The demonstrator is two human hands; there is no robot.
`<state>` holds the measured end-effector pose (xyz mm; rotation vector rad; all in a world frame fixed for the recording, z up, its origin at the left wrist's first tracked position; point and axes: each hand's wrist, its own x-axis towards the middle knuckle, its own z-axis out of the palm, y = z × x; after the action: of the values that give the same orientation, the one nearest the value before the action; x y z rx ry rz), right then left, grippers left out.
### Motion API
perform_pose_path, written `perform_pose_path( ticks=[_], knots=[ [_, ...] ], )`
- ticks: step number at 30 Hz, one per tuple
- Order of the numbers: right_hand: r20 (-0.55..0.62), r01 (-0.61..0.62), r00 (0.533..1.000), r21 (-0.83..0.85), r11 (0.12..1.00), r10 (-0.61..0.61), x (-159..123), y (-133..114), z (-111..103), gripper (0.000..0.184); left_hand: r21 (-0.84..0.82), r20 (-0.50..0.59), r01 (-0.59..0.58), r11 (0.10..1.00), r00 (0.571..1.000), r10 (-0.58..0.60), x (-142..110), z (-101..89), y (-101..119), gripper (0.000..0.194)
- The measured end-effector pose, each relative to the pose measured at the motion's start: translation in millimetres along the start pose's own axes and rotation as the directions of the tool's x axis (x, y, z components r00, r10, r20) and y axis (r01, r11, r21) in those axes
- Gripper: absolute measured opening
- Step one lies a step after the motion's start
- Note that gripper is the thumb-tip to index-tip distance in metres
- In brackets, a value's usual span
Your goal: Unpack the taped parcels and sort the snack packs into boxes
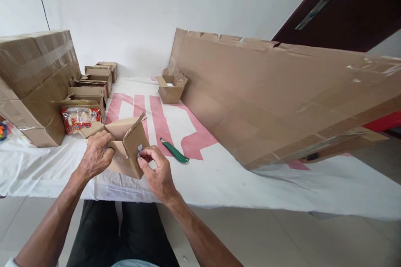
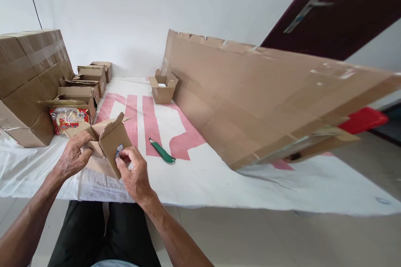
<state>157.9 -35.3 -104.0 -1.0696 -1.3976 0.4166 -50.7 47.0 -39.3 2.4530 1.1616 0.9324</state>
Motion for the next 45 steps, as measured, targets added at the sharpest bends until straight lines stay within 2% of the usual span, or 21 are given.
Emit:
perform_pose_path(
  ticks=[4, 12, 24, 31, 34, 37, 40, 42, 45],
  knots=[
    [-0.019, 0.044, 0.999, 0.014, 0.999, -0.043, -3, 13, 4, 0.005, 0.085, -0.005, 0.001, 0.996, 1.0, -0.001, 2, 1.4, -2, 0.011],
    [-0.019, 0.003, 1.0, 0.062, 0.998, -0.002, -7, 38, 8, 0.007, 0.167, 0.012, -0.032, 0.985, 0.999, 0.031, 3, 9.1, -6, 0.012],
    [0.063, 0.085, 0.995, -0.039, 0.996, -0.082, -7, 44, -6, 0.016, 0.218, 0.016, -0.049, 0.975, 0.999, 0.046, 11, 17.4, -1, 0.013],
    [0.001, 0.137, 0.99, -0.116, 0.984, -0.138, -9, 47, -5, 0.019, 0.245, 0.011, -0.091, 0.965, 0.996, 0.091, 13, 21.2, 2, 0.015],
    [-0.05, 0.121, 0.991, -0.112, 0.986, -0.127, -10, 51, -2, 0.021, 0.302, 0.03, -0.107, 0.947, 0.994, 0.103, 14, 22.7, 7, 0.016],
    [-0.105, 0.04, 0.993, -0.061, 0.997, -0.046, -12, 52, -2, 0.018, 0.43, 0.037, -0.119, 0.895, 0.993, 0.114, 13, 27.7, 12, 0.017],
    [-0.112, -0.128, 0.984, 0.079, 0.989, 0.137, -14, 46, -9, 0.021, 0.55, 0.048, -0.123, 0.826, 0.992, 0.116, 13, 37.0, 15, 0.016],
    [-0.066, -0.255, 0.959, 0.223, 0.941, 0.276, -15, 38, -15, 0.022, 0.569, 0.065, -0.129, 0.812, 0.992, 0.112, 12, 43.3, 15, 0.016],
    [0.044, -0.416, 0.898, 0.413, 0.81, 0.438, -15, 25, -22, 0.026, 0.478, 0.06, -0.14, 0.867, 0.99, 0.127, 8, 47.5, 15, 0.031]
  ],
)
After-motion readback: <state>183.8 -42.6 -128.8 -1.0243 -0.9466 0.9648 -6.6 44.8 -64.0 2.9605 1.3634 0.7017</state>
